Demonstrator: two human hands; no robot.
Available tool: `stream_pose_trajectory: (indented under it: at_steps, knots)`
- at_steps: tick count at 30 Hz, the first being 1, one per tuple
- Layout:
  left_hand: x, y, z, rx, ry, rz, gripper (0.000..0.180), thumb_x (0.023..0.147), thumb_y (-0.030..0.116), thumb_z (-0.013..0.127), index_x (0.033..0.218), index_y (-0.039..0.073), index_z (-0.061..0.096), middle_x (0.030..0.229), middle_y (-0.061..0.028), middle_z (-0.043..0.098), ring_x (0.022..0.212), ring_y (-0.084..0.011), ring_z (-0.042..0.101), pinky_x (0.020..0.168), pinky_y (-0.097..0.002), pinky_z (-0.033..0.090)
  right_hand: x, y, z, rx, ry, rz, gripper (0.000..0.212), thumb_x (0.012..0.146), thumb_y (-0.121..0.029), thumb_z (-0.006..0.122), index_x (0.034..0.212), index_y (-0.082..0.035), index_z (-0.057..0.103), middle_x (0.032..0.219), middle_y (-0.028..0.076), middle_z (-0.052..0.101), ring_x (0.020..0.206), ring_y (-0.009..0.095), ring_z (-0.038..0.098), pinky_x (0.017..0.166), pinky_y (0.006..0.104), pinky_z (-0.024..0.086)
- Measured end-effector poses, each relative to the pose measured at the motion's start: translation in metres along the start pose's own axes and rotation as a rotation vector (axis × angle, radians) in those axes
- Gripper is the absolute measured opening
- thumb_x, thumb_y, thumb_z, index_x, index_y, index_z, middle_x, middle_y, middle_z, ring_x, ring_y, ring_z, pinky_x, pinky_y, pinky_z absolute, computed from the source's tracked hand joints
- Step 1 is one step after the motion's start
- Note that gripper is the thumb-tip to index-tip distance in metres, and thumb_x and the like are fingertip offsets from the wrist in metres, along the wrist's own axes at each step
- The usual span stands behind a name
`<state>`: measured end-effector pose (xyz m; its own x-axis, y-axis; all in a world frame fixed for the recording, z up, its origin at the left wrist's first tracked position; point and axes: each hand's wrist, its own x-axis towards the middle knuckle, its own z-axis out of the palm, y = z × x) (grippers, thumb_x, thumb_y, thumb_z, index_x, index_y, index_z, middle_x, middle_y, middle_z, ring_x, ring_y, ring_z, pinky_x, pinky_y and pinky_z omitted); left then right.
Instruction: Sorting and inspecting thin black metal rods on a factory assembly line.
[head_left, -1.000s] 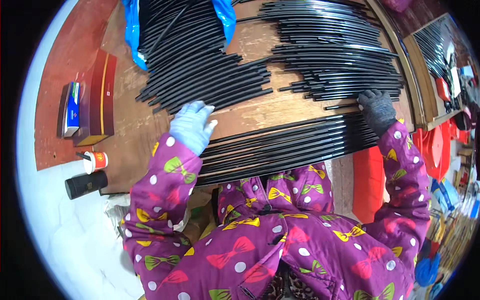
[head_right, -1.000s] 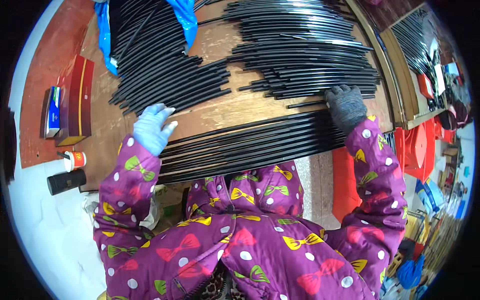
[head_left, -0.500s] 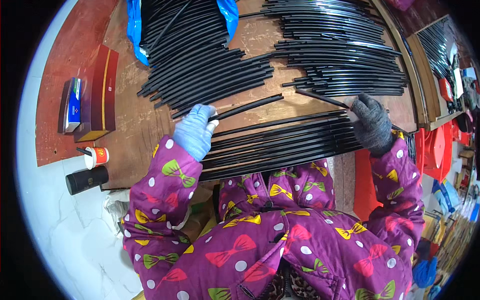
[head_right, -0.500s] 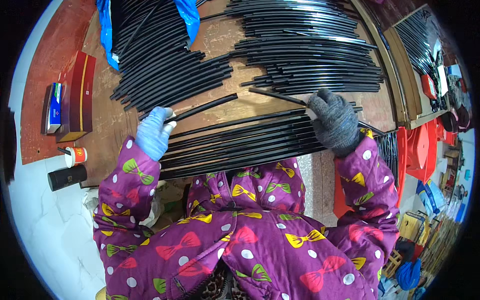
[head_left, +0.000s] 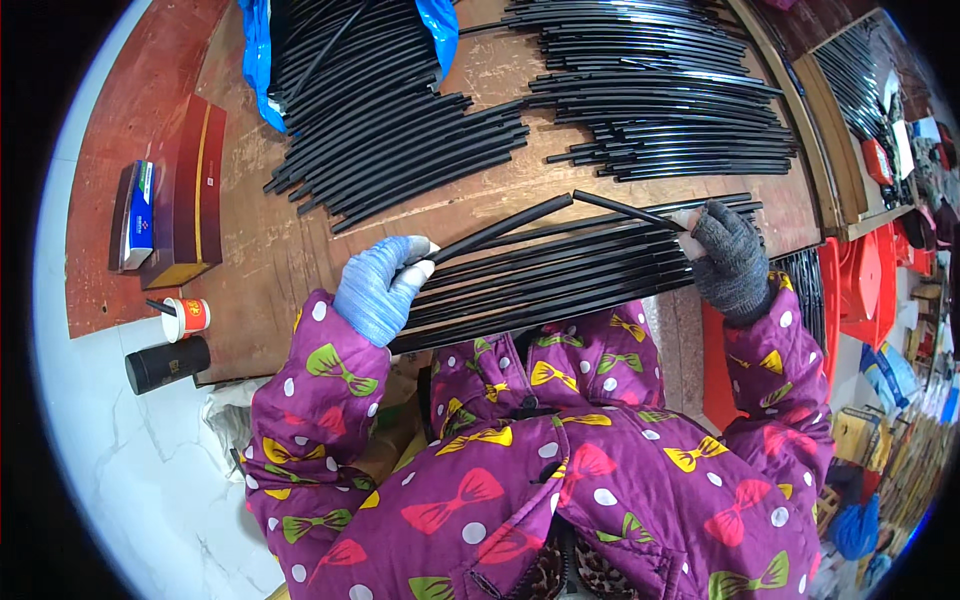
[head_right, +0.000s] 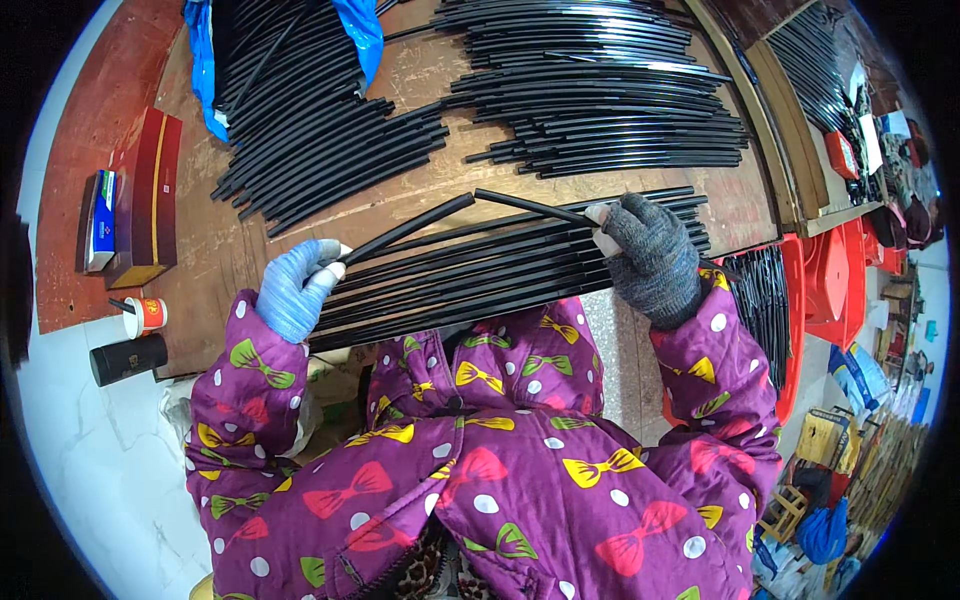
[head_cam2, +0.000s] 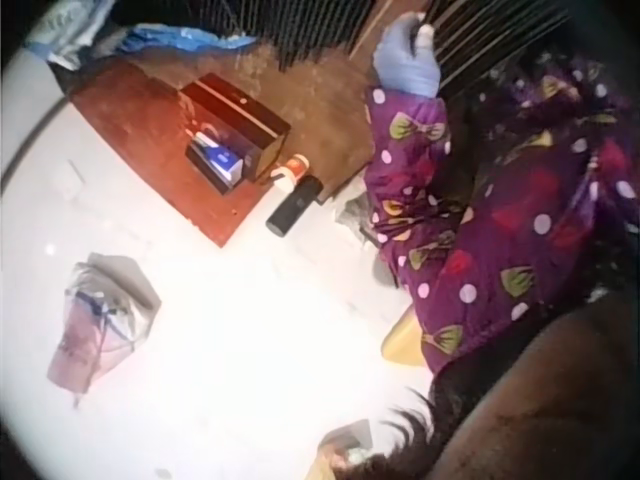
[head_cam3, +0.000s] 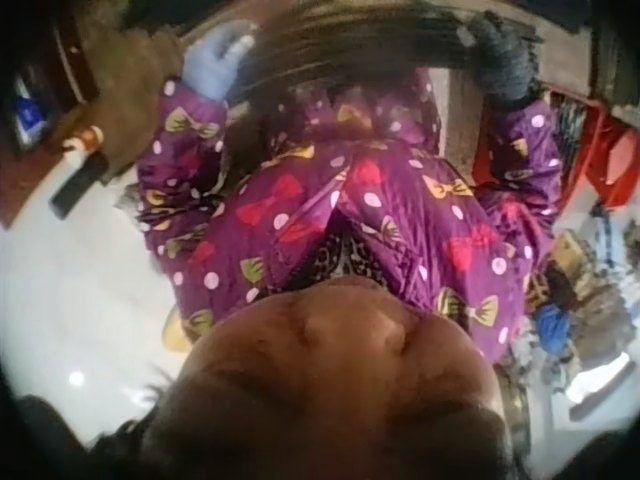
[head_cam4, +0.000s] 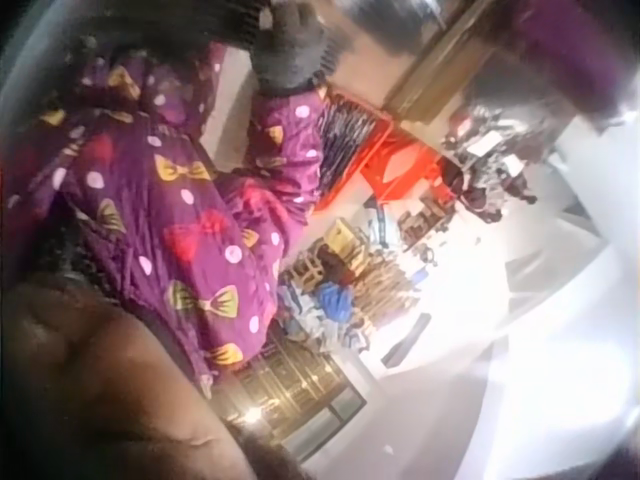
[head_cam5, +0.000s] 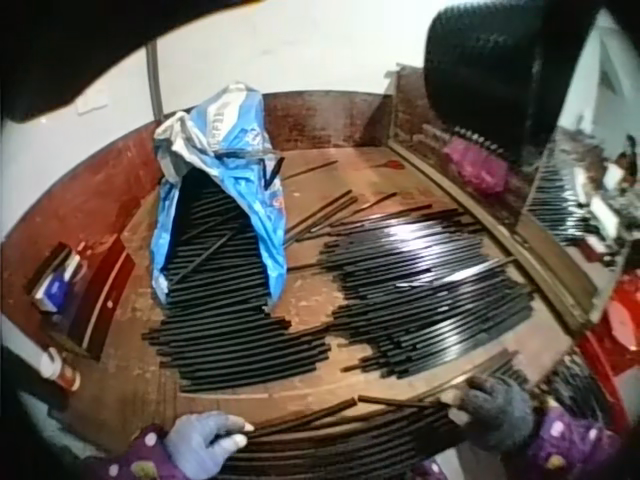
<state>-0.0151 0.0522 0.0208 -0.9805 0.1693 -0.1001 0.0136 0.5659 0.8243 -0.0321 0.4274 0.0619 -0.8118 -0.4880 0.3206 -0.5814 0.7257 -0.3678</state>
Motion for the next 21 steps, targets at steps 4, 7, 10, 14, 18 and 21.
stream_pose_trajectory:
  at_steps: [4, 7, 10, 14, 18, 21]
  knots:
    - [-0.003, 0.012, 0.000, -0.053, -0.035, -0.032, 0.022, 0.073, 0.001, 0.064, 0.095, 0.000, 0.059, 0.084, -0.0072, 0.063, 0.076, -0.0119, 0.059, 0.070, -0.0249, 0.046, -0.002, -0.003, -0.001, 0.056, 0.025, -0.014, 0.026, 0.074, -0.004, 0.059, 0.099, -0.006, 0.056, 0.076, 0.012, 0.052, 0.065, 0.030, 0.053, 0.057, 0.0375, 0.042]
    - [-0.004, 0.018, 0.000, 0.028, -0.027, 0.018, 0.023, 0.072, 0.001, 0.065, 0.093, 0.000, 0.059, 0.084, -0.0080, 0.063, 0.077, -0.0133, 0.060, 0.071, -0.0255, 0.047, -0.005, -0.004, -0.001, 0.018, 0.022, -0.022, 0.026, 0.073, -0.005, 0.059, 0.099, -0.006, 0.056, 0.076, 0.012, 0.052, 0.067, 0.030, 0.053, 0.058, 0.0372, 0.042]
    - [-0.004, 0.023, 0.001, 0.094, 0.005, 0.052, 0.022, 0.071, 0.006, 0.066, 0.092, 0.002, 0.060, 0.083, -0.0104, 0.062, 0.078, -0.0197, 0.061, 0.070, -0.0286, 0.047, -0.010, -0.004, -0.003, 0.027, 0.018, 0.010, 0.026, 0.073, -0.006, 0.060, 0.099, -0.006, 0.057, 0.079, 0.012, 0.053, 0.069, 0.030, 0.053, 0.061, 0.0370, 0.042]
    - [-0.006, 0.020, 0.002, 0.094, 0.053, 0.114, 0.020, 0.072, 0.011, 0.066, 0.090, 0.003, 0.062, 0.082, -0.0128, 0.061, 0.077, -0.0266, 0.062, 0.067, -0.0324, 0.048, -0.021, 0.003, -0.004, -0.011, 0.084, 0.032, 0.026, 0.073, -0.009, 0.060, 0.099, -0.007, 0.059, 0.079, 0.011, 0.053, 0.070, 0.029, 0.053, 0.062, 0.0367, 0.043]
    - [-0.004, 0.027, 0.002, 0.184, 0.009, 0.189, 0.019, 0.072, 0.004, 0.064, 0.090, -0.001, 0.060, 0.079, -0.0113, 0.061, 0.074, -0.0192, 0.061, 0.067, -0.0280, 0.046, -0.023, -0.003, -0.005, -0.036, 0.067, 0.067, 0.025, 0.073, -0.008, 0.060, 0.098, -0.007, 0.060, 0.079, 0.010, 0.054, 0.071, 0.029, 0.053, 0.063, 0.0364, 0.043]
    - [-0.004, 0.026, 0.003, 0.216, 0.008, 0.222, 0.016, 0.073, 0.005, 0.062, 0.088, -0.001, 0.061, 0.078, -0.0127, 0.061, 0.073, -0.0229, 0.060, 0.067, -0.0290, 0.045, -0.025, 0.001, -0.003, 0.012, 0.060, 0.063, 0.025, 0.072, -0.008, 0.060, 0.097, -0.007, 0.060, 0.079, 0.010, 0.054, 0.070, 0.029, 0.053, 0.063, 0.0361, 0.043]
